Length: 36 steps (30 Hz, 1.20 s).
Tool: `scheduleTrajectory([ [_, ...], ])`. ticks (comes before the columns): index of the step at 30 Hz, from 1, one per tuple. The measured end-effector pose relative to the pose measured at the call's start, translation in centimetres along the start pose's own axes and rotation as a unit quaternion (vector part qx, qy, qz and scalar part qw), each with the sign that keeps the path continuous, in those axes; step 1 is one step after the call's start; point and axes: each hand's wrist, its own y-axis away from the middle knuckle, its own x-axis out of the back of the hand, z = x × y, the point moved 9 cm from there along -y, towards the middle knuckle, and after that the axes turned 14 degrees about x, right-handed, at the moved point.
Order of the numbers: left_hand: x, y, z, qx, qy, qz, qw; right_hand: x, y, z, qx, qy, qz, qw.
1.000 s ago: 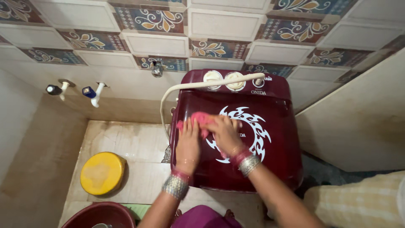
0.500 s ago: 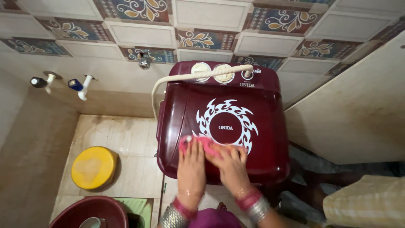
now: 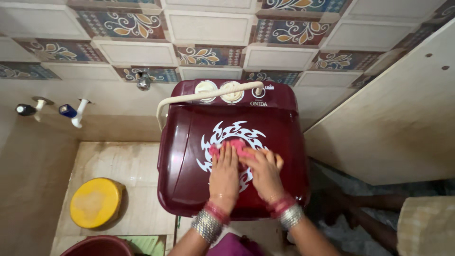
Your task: The person cleans the top and sides of a washing machine by wiping it with a cloth and cleaning the attached hose.
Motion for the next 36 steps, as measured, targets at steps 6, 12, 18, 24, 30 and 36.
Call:
scheduleTrajectory([
  [6, -4.4, -10.8, 0.7, 0.02, -0.012, 0.001, 1.0, -1.8, -7.1, 8.4, -0.02, -0.013, 0.005, 1.0],
  [12, -6.0, -14.9, 0.4, 0.042, 0.021, -0.061, 0.997, -2.2, -9.1, 10.4, -0.05, 0.025, 0.024, 0.998],
  [18, -4.8, -12.6, 0.8, -0.026, 0.022, -0.032, 0.999, -1.0, -6.7, 7.8, -0.071, 0.048, 0.038, 0.996],
  [24, -0.7, -3.0, 3.1, -0.165, -0.005, -0.094, 0.982, 1.1, 1.7, 2.3, -0.092, 0.085, 0.021, 0.992],
  [30, -0.9, 6.1, 5.9, -0.25, -0.021, -0.133, 0.959, 3.5, 10.3, -2.5, -0.129, 0.124, 0.058, 0.982],
  [36, -2.0, 4.4, 6.3, -0.226, 0.07, -0.104, 0.966, 3.1, 9.9, 0.1, -0.189, 0.104, 0.08, 0.973],
])
